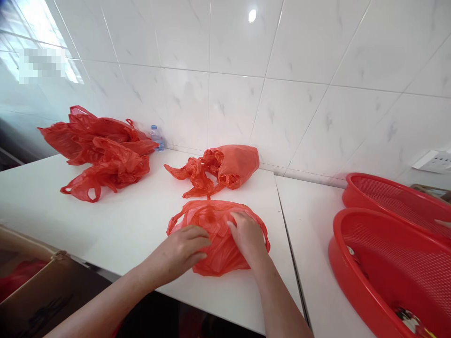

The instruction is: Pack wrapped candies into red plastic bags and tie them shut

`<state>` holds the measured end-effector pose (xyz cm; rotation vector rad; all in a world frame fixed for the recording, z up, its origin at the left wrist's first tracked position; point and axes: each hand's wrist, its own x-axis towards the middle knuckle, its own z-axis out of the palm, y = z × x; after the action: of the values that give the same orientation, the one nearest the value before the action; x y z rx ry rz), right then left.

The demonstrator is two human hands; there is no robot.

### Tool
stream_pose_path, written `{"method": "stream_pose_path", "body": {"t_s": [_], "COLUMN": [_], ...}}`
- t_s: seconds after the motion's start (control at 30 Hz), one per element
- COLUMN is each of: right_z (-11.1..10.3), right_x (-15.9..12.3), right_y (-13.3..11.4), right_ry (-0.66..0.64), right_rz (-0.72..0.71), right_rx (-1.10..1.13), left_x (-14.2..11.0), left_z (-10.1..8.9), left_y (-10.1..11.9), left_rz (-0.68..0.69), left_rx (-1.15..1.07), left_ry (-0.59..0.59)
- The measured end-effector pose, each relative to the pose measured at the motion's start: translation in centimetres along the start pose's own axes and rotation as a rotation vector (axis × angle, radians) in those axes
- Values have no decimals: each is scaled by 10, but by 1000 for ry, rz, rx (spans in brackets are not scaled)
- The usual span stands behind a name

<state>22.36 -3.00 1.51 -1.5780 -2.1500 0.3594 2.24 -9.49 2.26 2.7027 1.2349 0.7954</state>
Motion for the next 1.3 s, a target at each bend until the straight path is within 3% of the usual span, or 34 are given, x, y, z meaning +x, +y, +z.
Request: {"method": "stream_pose_path", "body": {"t_s": [0.1, 0.17, 0.2, 0.3, 0.37, 0.43, 0.57, 0.7, 0.8, 0.9, 1.17, 1.3], "right_z": [-5, -3, -1, 5, 3, -7, -52, -100, -119, -121, -103, -129], "right_x": [-19, -33, -39, -55, -64, -73, -99, -131, -155, -175, -195, -189], "right_y": [0, 3, 5, 11, 14, 18, 34, 70, 100, 115, 89, 91], "right_ry": [43, 37, 13, -78, -75, 3, 298, 519, 440, 284, 265, 216], "right_rz": [-34, -46, -59, -120, -150, -150, -78, 170, 399, 477, 499, 565], "right_rx": [-8, -28, -39, -59, -73, -95, -198, -464, -630, -674, -685, -465], "left_x": [-4, -7, -9, -10, -7, -3, 15, 42, 59, 65, 48, 49], "left_z": [-9, -13, -14, -12, -6, 0, 7, 10, 18, 30, 38, 36], "left_y": [-18, -32, -39, -58, -65, -69, -69, -69, -71, -74, -83, -82], "left_rz": [-163, -385, -511, -837, -943, -951, -858, -837, -832, -819, -817, -847], "left_rx": [82, 86, 28, -373, -658, -844, -1003, -1049, -1107, -1076, -918, -924], "left_ry": [293, 455, 479, 318, 178, 141, 219, 272, 296, 301, 196, 188]}}
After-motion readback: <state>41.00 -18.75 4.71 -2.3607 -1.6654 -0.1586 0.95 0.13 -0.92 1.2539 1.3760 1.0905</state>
